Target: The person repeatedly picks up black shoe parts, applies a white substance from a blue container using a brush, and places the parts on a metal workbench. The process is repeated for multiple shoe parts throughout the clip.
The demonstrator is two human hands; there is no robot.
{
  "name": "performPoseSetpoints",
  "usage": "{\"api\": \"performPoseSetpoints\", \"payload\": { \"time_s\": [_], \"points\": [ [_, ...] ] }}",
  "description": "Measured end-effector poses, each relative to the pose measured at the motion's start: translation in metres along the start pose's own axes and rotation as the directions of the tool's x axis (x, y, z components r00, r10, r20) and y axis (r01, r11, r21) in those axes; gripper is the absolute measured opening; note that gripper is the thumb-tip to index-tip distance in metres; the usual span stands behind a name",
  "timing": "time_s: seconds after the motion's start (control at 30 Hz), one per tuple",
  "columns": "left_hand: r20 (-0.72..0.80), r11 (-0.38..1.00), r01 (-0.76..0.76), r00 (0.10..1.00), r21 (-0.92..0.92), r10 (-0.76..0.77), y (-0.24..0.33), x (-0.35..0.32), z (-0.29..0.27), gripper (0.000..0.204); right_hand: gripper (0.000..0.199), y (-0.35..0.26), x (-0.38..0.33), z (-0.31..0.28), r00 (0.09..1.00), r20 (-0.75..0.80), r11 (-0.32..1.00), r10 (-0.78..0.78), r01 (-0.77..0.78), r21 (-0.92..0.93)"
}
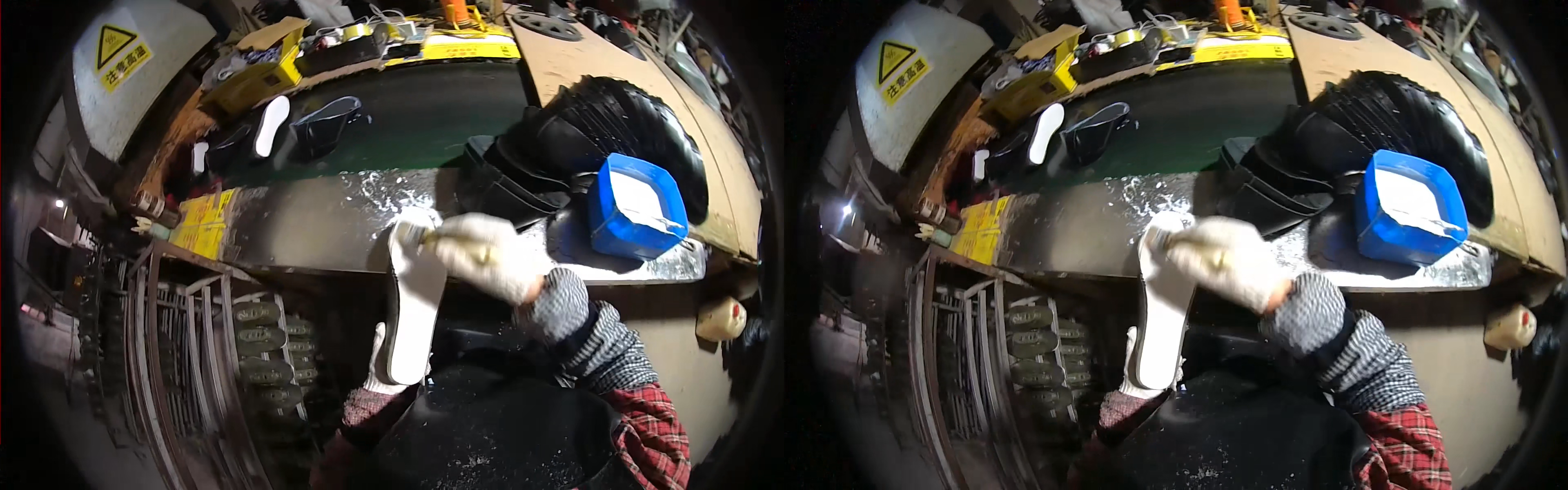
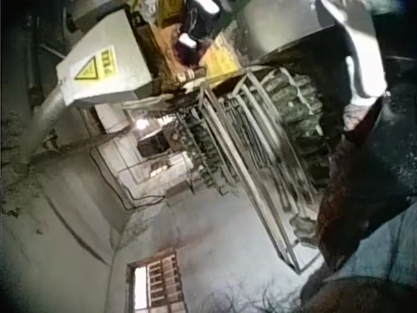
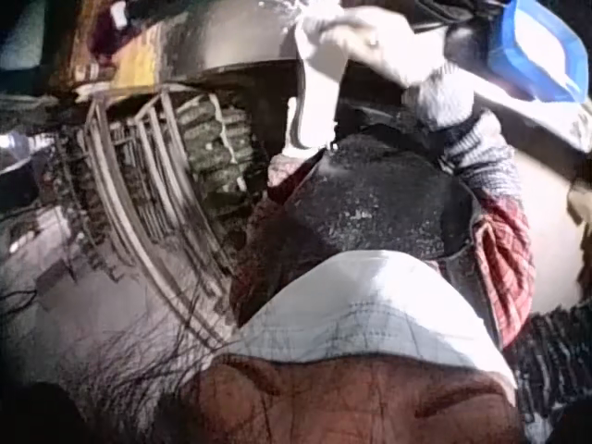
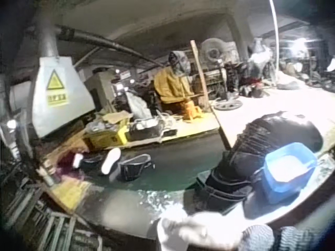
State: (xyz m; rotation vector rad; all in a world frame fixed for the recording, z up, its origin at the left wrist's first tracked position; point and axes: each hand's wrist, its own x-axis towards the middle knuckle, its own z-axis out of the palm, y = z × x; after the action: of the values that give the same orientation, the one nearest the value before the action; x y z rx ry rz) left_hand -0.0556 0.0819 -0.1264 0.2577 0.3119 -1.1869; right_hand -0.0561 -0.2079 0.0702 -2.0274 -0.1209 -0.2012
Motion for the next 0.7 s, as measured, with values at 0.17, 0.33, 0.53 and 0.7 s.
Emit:
{"api": "performPoseSetpoints", "payload": {
  "time_s": [0.17,0.33,0.53,0.7],
  "points": [
    [-0.013,0.997,0.015,1.000,-0.074,-0.017,-0.002,-0.008,-0.032,0.090,0.021,0.046,-0.020,-0.004,0.967,-0.101,0.885,0.234,-0.169,0.433],
    [0.248,0.997,0.050,0.968,-0.067,-0.031,-0.004,0.001,-0.026,0.092,0.018,0.025,-0.052,-0.007,0.889,0.131,0.892,-0.439,0.449,-0.054],
    [0.303,0.998,-0.066,0.951,-0.008,0.065,-0.007,0.002,0.018,0.074,0.028,0.018,0.034,-0.010,0.997,-0.077,0.994,-0.016,0.024,0.108],
    [0.427,0.996,-0.056,0.900,-0.076,0.083,-0.012,-0.005,0.028,0.079,0.017,-0.030,-0.056,0.017,0.794,0.367,0.806,-0.484,0.569,-0.167]
  ]
}}
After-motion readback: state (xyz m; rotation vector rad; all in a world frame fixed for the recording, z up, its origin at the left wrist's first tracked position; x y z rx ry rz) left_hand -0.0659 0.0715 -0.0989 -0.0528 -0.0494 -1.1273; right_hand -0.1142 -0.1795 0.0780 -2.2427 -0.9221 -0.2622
